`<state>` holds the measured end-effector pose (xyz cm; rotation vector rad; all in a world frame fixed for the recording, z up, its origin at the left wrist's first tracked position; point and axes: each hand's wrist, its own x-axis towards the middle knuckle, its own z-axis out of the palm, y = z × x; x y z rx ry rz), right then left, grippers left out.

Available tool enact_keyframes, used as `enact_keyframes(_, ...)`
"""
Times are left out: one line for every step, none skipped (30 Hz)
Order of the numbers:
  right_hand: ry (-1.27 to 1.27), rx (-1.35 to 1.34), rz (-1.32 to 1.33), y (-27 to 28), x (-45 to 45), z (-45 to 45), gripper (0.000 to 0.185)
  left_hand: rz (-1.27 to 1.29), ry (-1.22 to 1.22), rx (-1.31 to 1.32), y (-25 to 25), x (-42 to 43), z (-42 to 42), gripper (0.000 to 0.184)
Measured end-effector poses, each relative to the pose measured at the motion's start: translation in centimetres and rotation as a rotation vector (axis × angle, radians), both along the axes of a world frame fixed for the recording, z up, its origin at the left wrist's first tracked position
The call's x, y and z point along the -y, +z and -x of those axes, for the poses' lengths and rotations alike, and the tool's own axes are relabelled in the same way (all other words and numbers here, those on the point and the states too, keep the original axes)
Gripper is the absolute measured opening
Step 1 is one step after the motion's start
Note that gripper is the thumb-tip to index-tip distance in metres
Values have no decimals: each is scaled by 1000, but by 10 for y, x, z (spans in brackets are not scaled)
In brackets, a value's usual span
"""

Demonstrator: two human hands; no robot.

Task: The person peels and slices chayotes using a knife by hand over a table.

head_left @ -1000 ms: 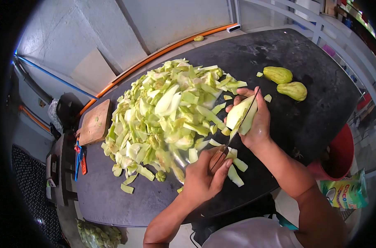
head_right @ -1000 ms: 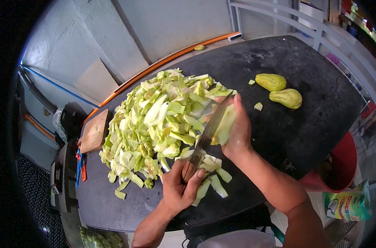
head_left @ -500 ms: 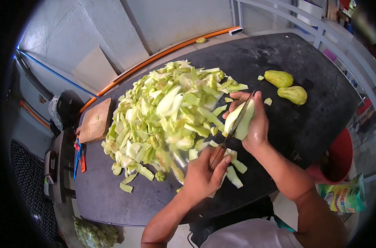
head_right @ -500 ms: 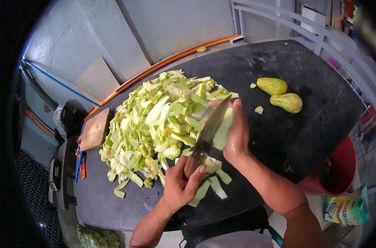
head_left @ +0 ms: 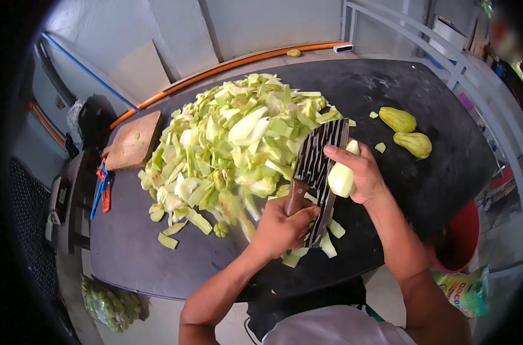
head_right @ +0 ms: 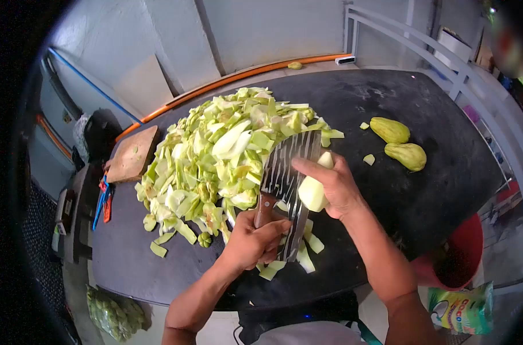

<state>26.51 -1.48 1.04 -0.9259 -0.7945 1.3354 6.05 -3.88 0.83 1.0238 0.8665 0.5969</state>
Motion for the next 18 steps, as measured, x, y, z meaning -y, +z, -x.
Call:
enact_keyframes(-38, -56, -6, -3, -2, 5, 21, -24, 9, -5, -1, 0, -2, 17)
enact_keyframes(-78, -113, -12, -7, -3, 9, 21, -49, 15, -11, 0, 1, -5, 17)
enact_keyframes(-119, -172, -19, -9, -4, 11, 21, -75, 21, -20, -1, 2, -6, 18)
enact_keyframes(-80, -121, -2, -6, -3, 10, 21, -68, 15, -22, -5, 2, -5, 19)
enact_keyframes(-47, -112, -1, -4, -4, 7, 21, -74, 11, -20, -7, 2, -5, 19)
enact_keyframes(-17, -104, 2, -2, -3, 5, 22, -78, 5, -19, -8, 2, -6, 19)
enact_keyframes(12, -95, 3, -2, -2, 3, 22, -84, -3, -18, -8, 2, -7, 20)
enact_keyframes(-65, -194, -49, -3, -3, 10, 23, -83, 5, -20, -7, 3, -8, 20)
enact_keyframes(-42, -183, -44, -4, -3, 9, 24, -83, 11, -24, -5, 3, -9, 20)
enact_keyframes(-20, -174, -39, -5, -4, 7, 24, -83, 17, -29, -3, 3, -9, 20)
enact_keyframes(3, -163, -37, -4, -4, 5, 25, -72, -1, -28, -3, 3, -8, 19)
enact_keyframes(88, 20, 3, -1, -4, 0, 25, -64, -16, -23, -4, 3, -7, 19)
enact_keyframes(37, -72, -11, -1, -3, 4, 25, -52, -31, -18, -6, 3, -6, 19)
enact_keyframes(-11, -163, -24, -3, -2, 11, 25, -65, -20, -7, -7, 3, -7, 19)
enact_keyframes(-60, -256, -37, -5, -3, 15, 25, -80, -11, 2, -8, 3, -10, 19)
enact_keyframes(-45, -263, -48, -7, -5, 17, 25, -93, -2, 9, -8, 4, -10, 19)
enact_keyframes(-8, -220, -15, -6, -5, 15, 24, -78, -7, 6, -8, 5, -10, 19)
enact_keyframes(31, -175, 15, -4, -5, 10, 24, -65, -10, 4, -7, 5, -9, 19)
